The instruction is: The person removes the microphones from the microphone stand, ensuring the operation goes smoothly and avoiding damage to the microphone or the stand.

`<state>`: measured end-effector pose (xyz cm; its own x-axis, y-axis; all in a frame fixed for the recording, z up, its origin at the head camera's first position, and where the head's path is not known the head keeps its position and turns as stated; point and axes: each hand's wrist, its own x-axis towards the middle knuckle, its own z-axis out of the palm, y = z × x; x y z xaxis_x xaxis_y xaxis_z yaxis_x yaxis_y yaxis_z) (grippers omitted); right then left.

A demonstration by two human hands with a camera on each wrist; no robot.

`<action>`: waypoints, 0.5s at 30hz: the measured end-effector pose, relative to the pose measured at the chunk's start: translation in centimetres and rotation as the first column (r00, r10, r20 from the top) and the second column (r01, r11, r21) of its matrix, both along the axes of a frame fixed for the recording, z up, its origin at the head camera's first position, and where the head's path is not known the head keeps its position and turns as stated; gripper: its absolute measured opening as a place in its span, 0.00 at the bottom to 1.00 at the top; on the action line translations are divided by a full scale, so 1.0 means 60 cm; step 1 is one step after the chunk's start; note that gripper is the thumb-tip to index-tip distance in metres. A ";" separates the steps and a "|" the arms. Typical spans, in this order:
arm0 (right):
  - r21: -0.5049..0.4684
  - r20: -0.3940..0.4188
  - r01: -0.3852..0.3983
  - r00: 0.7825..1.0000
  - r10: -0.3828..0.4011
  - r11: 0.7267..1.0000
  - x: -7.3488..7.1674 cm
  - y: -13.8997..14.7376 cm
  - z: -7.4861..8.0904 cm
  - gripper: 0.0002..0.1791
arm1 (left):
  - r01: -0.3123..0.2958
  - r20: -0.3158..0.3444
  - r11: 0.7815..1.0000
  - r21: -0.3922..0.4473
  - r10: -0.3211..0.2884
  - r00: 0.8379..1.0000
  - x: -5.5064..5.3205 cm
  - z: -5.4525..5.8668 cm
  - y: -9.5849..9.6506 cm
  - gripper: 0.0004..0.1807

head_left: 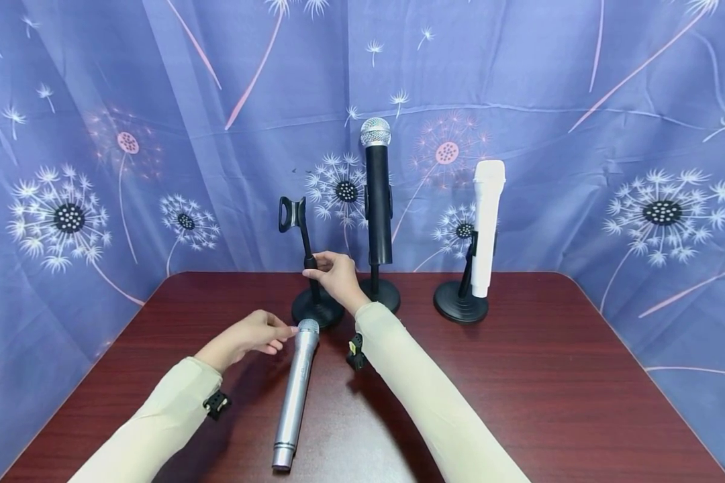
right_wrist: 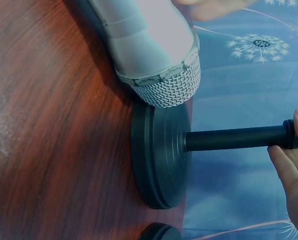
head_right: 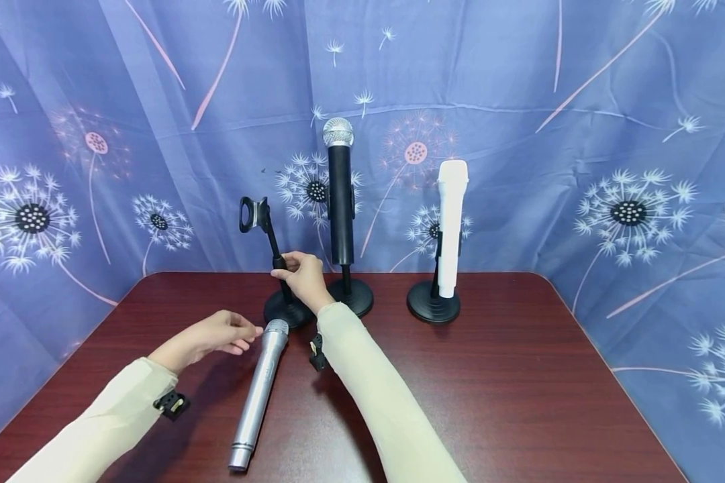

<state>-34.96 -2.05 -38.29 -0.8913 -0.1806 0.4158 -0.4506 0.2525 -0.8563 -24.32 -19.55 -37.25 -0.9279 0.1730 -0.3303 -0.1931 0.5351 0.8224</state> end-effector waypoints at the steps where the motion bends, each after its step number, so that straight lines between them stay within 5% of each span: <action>1: -0.005 0.005 -0.001 1.000 0.001 1.000 0.000 0.000 0.000 0.16 | 0.004 -0.009 1.000 0.002 -0.004 1.000 -0.004 0.008 -0.002 0.22; 10: -0.001 0.055 0.028 0.998 -0.028 1.000 0.000 -0.005 0.002 0.17 | -0.008 -0.146 0.994 0.105 0.023 0.989 -0.043 0.070 -0.020 0.22; 15: -0.013 0.041 0.034 0.999 -0.034 0.999 -0.001 -0.008 0.000 0.18 | -0.042 -0.286 0.940 0.339 0.146 0.947 -0.063 0.106 -0.016 0.27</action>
